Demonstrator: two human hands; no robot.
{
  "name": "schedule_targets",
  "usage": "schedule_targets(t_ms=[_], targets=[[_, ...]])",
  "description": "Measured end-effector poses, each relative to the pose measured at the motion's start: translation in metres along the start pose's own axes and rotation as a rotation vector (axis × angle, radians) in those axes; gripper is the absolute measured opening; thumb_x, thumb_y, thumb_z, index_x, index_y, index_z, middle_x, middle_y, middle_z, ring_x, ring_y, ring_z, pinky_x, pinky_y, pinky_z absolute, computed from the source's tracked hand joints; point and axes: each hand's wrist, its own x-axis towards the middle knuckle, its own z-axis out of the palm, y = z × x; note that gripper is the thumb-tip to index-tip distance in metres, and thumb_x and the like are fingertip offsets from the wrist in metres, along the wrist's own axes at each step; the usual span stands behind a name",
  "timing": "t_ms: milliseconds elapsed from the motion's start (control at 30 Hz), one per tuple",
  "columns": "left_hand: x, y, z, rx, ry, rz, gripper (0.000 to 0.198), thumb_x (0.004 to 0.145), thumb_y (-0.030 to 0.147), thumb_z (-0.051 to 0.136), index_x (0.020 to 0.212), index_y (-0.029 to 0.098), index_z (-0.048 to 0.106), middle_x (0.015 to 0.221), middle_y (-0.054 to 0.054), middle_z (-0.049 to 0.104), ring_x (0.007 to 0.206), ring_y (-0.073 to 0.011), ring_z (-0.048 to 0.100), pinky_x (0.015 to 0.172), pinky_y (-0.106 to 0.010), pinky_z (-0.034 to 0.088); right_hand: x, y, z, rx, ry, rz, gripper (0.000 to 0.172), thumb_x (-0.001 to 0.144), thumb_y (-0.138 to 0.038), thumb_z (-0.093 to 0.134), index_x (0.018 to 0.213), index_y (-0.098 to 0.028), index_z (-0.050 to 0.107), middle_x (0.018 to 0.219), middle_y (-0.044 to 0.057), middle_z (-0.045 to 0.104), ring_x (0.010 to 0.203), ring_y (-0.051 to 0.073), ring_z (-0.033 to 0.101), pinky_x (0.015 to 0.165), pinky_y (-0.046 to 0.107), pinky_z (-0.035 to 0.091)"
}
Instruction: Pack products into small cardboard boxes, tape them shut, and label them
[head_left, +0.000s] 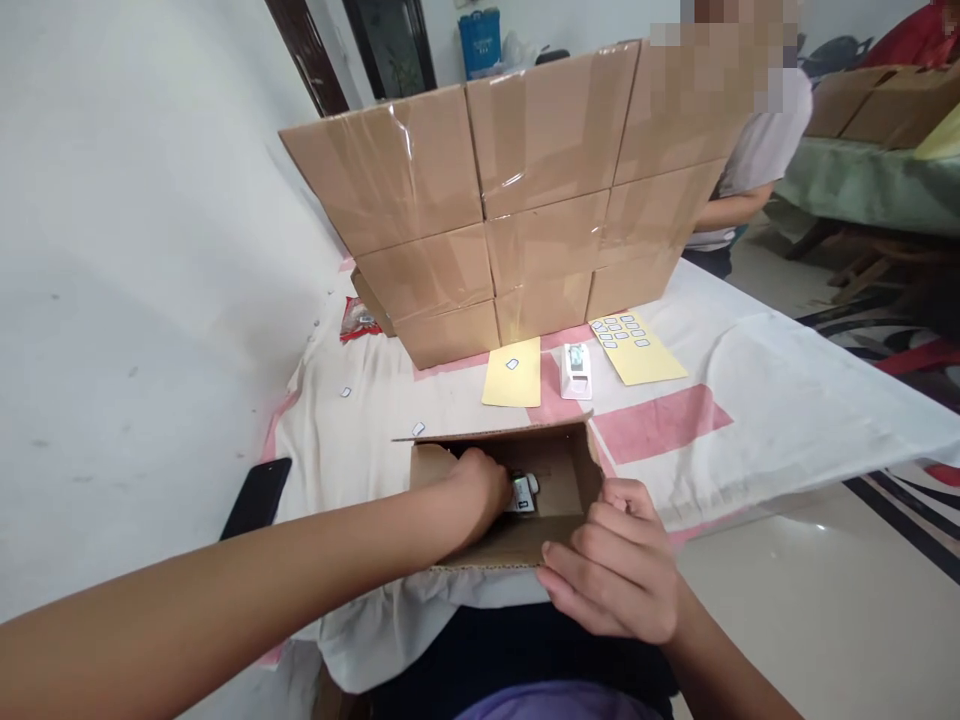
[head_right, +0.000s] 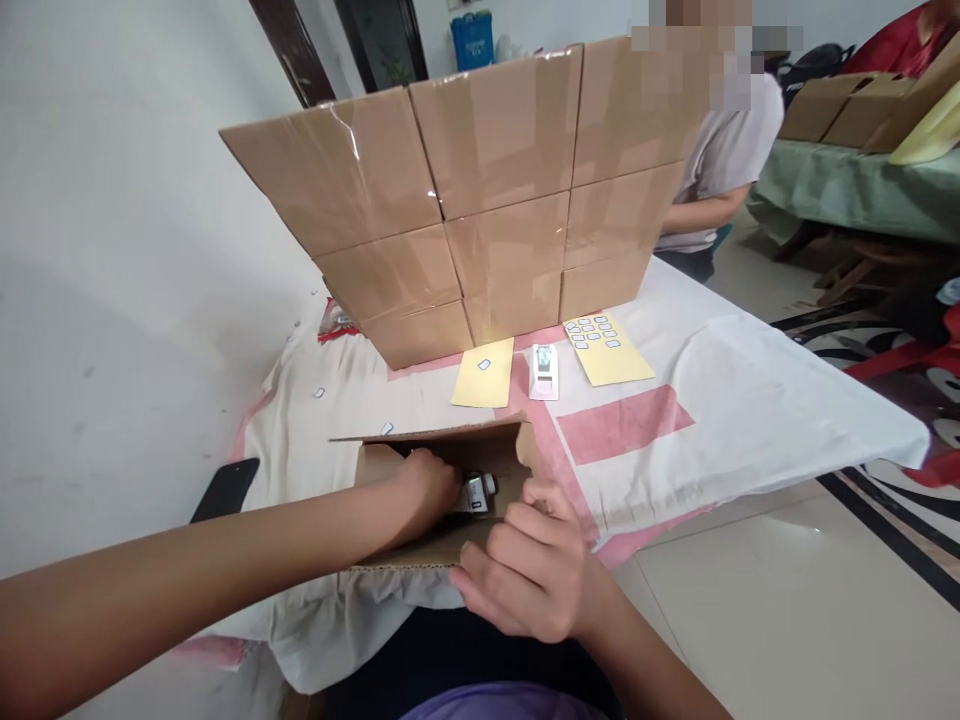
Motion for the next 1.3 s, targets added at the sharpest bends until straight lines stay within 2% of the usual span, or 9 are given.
schedule_targets(t_ms=[100,200,333,500,633,833,933,1133,1300], targets=[[-0.002,0.003,-0.010,0.070,-0.099,0.038,0.026,0.072,0.016,0.077,0.097,0.014,0.079,0.100,-0.021,0.077,0.090,-0.0383,0.074,0.076,-0.045,0.057,-0.001,-0.003,0.000,-0.001,0.010,0.012,0.003,0.085,-0.016,0.069,0.085,-0.014,0.068,0.057,-0.003,0.057,0.057,0.013,0.039,0.067,0.038,0.034],[-0.007,0.001,-0.020,0.095,-0.124,0.069,0.033,0.077,0.020,0.072,0.109,0.012,0.075,0.107,-0.021,0.076,0.093,-0.0367,0.074,0.077,-0.043,0.057,-0.001,-0.004,0.001,-0.003,0.012,0.016,0.003,0.085,-0.017,0.069,0.085,-0.014,0.067,0.057,-0.003,0.058,0.056,0.012,0.039,0.066,0.037,0.034],[-0.010,-0.007,-0.029,0.089,-0.088,0.068,0.036,0.084,0.021,0.064,0.118,0.010,0.070,0.106,-0.020,0.076,0.094,-0.0348,0.074,0.077,-0.042,0.055,0.003,0.000,0.000,-0.015,-0.020,0.049,0.002,0.087,-0.018,0.068,0.087,-0.017,0.066,0.058,-0.004,0.060,0.056,0.012,0.042,0.068,0.038,0.036],[-0.005,-0.009,-0.026,0.057,-0.062,0.060,0.047,0.083,0.041,0.070,0.121,0.014,0.068,0.099,-0.018,0.077,0.088,-0.0334,0.074,0.073,-0.039,0.054,0.004,0.005,0.000,-0.008,-0.030,0.046,0.003,0.087,-0.019,0.068,0.089,-0.018,0.066,0.058,-0.004,0.058,0.055,0.013,0.044,0.069,0.039,0.037],[0.000,-0.005,-0.016,0.056,-0.058,0.060,0.042,0.080,0.032,0.071,0.118,0.014,0.070,0.099,-0.020,0.077,0.087,-0.0345,0.075,0.072,-0.040,0.054,0.002,0.004,0.000,-0.003,-0.032,0.039,0.003,0.086,-0.018,0.068,0.089,-0.018,0.067,0.058,-0.004,0.058,0.054,0.013,0.044,0.069,0.040,0.037],[0.001,0.004,-0.008,0.065,-0.037,0.038,0.068,0.068,0.018,0.079,0.133,0.008,0.063,0.100,-0.023,0.076,0.088,-0.0386,0.074,0.072,-0.043,0.053,0.000,-0.001,-0.002,-0.013,-0.030,0.037,0.001,0.087,-0.018,0.067,0.087,-0.018,0.067,0.057,-0.004,0.061,0.052,0.012,0.043,0.068,0.039,0.037],[-0.002,0.002,-0.011,0.059,-0.019,0.060,0.064,0.067,0.017,0.080,0.129,0.009,0.066,0.099,-0.021,0.077,0.087,-0.0375,0.074,0.072,-0.042,0.053,0.002,-0.001,-0.003,-0.004,-0.045,0.026,0.002,0.086,-0.017,0.068,0.088,-0.017,0.067,0.058,-0.003,0.062,0.053,0.013,0.044,0.069,0.039,0.037],[-0.001,-0.005,-0.019,0.040,0.106,0.070,0.052,0.078,0.012,0.069,0.130,0.005,0.063,0.100,-0.021,0.076,0.086,-0.0341,0.074,0.076,-0.041,0.053,0.004,0.002,-0.005,0.009,-0.092,0.018,0.004,0.087,-0.017,0.067,0.091,-0.017,0.066,0.059,-0.003,0.062,0.054,0.013,0.045,0.071,0.040,0.039],[0.013,0.000,-0.016,-0.007,0.112,0.091,0.045,0.071,0.008,0.075,0.116,0.011,0.072,0.103,-0.020,0.077,0.089,-0.0354,0.074,0.076,-0.041,0.054,0.005,0.002,-0.004,0.015,-0.077,0.037,0.005,0.087,-0.017,0.068,0.092,-0.018,0.066,0.061,-0.002,0.061,0.055,0.013,0.045,0.071,0.039,0.039]])
